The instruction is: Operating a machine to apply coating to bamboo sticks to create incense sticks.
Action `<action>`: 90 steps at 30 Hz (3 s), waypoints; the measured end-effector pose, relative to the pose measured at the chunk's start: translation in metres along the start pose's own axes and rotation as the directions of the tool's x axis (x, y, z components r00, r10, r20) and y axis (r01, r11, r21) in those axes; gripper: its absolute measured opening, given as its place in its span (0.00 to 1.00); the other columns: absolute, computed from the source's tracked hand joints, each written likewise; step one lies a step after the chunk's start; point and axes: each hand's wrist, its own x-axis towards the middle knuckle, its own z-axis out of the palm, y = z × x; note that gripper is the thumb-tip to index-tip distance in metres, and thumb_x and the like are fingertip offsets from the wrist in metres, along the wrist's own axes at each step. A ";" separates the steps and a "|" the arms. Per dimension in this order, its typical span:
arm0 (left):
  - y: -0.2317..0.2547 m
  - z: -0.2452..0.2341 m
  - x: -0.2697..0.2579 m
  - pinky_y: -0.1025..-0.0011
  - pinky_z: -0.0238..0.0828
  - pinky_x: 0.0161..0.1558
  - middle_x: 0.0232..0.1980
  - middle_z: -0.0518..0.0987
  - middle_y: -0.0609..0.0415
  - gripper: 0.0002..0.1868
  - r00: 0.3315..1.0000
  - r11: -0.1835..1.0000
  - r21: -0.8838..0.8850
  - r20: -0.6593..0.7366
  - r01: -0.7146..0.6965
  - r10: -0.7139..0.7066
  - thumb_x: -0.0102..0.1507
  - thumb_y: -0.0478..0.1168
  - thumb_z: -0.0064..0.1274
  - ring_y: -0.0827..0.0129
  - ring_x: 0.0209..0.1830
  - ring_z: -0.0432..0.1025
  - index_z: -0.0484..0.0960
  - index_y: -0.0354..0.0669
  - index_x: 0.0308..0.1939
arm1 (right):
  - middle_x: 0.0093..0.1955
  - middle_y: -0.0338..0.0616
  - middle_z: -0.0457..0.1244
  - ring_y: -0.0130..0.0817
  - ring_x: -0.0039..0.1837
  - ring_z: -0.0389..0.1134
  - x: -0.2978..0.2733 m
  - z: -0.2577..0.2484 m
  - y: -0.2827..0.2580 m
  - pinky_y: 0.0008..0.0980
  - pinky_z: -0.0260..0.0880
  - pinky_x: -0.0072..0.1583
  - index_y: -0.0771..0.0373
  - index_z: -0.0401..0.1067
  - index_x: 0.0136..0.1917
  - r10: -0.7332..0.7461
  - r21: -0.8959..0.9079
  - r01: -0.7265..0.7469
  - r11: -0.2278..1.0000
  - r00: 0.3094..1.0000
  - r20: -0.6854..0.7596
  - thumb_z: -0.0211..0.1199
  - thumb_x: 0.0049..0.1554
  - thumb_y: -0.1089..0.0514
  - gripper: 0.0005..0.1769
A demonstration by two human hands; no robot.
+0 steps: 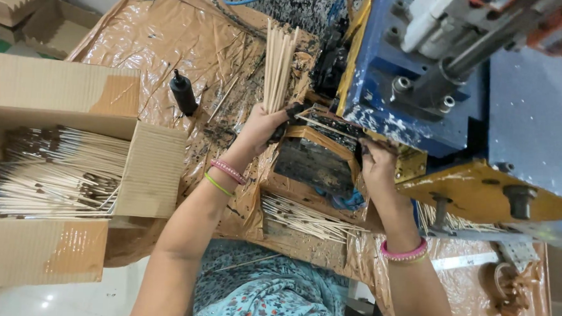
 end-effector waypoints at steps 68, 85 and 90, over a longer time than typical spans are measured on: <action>-0.012 -0.003 -0.123 0.76 0.70 0.30 0.29 0.82 0.61 0.07 0.945 0.731 0.615 0.298 -0.296 0.132 0.57 0.28 0.57 0.81 0.28 0.72 0.85 0.35 0.38 | 0.47 0.38 0.68 0.23 0.47 0.66 -0.096 -0.029 -0.023 0.26 0.67 0.49 0.70 0.76 0.56 0.247 0.851 -0.266 0.453 0.955 0.167 0.67 0.59 0.71 0.11; -0.022 0.003 0.024 0.77 0.56 0.23 0.24 0.68 0.68 0.10 0.944 0.915 0.275 -0.063 -0.296 0.325 0.66 0.35 0.54 0.84 0.22 0.59 0.77 0.38 0.29 | 0.55 0.61 0.68 0.54 0.54 0.69 -0.003 -0.032 -0.047 0.46 0.66 0.61 0.71 0.73 0.64 0.045 0.056 -0.048 0.997 0.997 0.057 0.53 0.56 0.70 0.22; -0.015 0.004 0.018 0.78 0.57 0.25 0.27 0.70 0.68 0.05 0.922 0.885 0.298 -0.037 -0.358 0.386 0.66 0.34 0.53 0.85 0.24 0.60 0.84 0.40 0.38 | 0.43 0.59 0.68 0.49 0.42 0.70 -0.004 0.031 0.038 0.41 0.68 0.49 0.67 0.75 0.60 0.332 0.109 -0.352 0.930 0.929 0.165 0.57 0.60 0.65 0.16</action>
